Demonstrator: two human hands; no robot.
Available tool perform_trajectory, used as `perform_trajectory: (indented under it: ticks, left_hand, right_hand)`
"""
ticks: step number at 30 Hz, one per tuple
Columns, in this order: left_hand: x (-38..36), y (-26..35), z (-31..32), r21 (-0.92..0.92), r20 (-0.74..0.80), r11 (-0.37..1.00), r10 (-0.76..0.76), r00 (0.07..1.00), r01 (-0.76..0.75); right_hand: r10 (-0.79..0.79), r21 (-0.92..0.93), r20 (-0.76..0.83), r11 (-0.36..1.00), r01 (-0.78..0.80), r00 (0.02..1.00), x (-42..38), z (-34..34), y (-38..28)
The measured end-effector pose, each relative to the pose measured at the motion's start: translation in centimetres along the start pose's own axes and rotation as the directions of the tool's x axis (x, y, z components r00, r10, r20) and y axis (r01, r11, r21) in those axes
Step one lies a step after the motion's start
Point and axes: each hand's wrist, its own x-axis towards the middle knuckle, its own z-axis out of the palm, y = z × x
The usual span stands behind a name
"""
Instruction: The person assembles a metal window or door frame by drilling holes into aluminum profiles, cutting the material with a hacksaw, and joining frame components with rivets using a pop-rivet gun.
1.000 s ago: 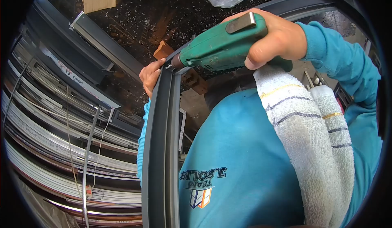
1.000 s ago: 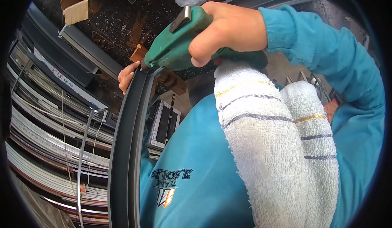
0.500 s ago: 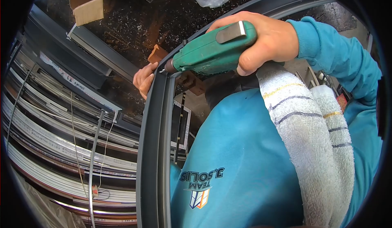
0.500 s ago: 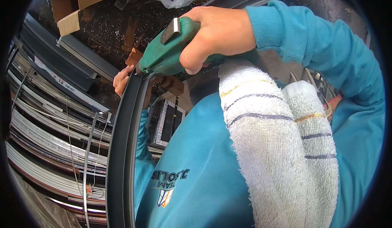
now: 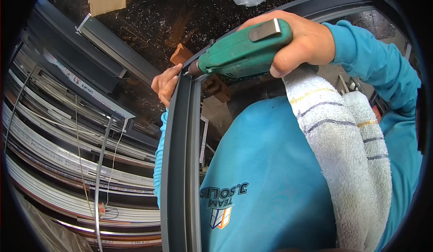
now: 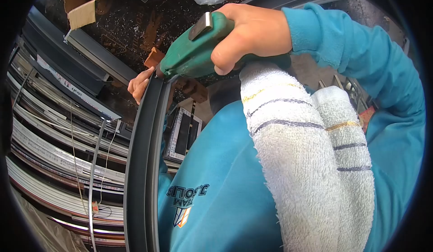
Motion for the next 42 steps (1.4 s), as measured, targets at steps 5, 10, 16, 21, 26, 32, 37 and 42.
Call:
perform_trajectory:
  ticks: [5, 10, 16, 21, 26, 32, 37, 42]
  left_hand:
    - [-0.4, -0.3, -0.2, -0.04, 0.036, 0.997, -0.059, 0.998, 0.06]
    - [0.3, 0.1, 0.5, 0.029, -0.008, 1.0, -0.003, 1.0, 0.003]
    - [0.4, 0.4, 0.8, 0.006, -0.057, 1.0, 0.004, 0.998, -0.004]
    - [0.8, 0.3, 0.0, 0.04, 0.052, 0.998, 0.038, 0.998, -0.04]
    - [1.5, 1.8, -0.5, 0.158, 0.14, 0.987, -0.027, 0.99, 0.005]
    - [2.3, 3.1, -1.0, 0.127, 0.155, 0.991, -0.056, 0.986, 0.036]
    - [3.5, 3.7, -2.3, 0.272, 0.254, 0.961, -0.016, 0.967, -0.056]
    - [4.2, 3.9, -3.6, 0.289, 0.363, 0.954, -0.031, 0.931, -0.081]
  right_hand:
    - [-0.006, 0.023, -0.007, 1.0, 0.006, 1.0, -0.4, -0.3, 1.8]
    - [-0.037, -0.06, 0.002, 0.998, 0.037, 0.999, -0.6, -0.1, 1.4]
    - [-0.083, -0.032, -0.066, 0.996, 0.081, 0.994, -1.2, 2.0, -0.1]
    - [-0.072, -0.143, -0.081, 0.988, 0.06, 0.994, -1.7, 2.3, -0.7]
    - [-0.132, -0.06, -0.027, 0.99, 0.13, 0.991, -5.6, 0.4, 1.3]
    - [-0.223, 0.269, -0.387, 0.901, 0.34, 0.895, -23.5, 2.5, 9.3]
    - [-0.091, 0.154, -0.859, 0.893, 0.422, 0.505, -34.0, 7.4, 17.3]
    - [-0.473, -0.503, -0.864, 0.824, 0.261, -0.173, -25.0, -2.8, 23.1]
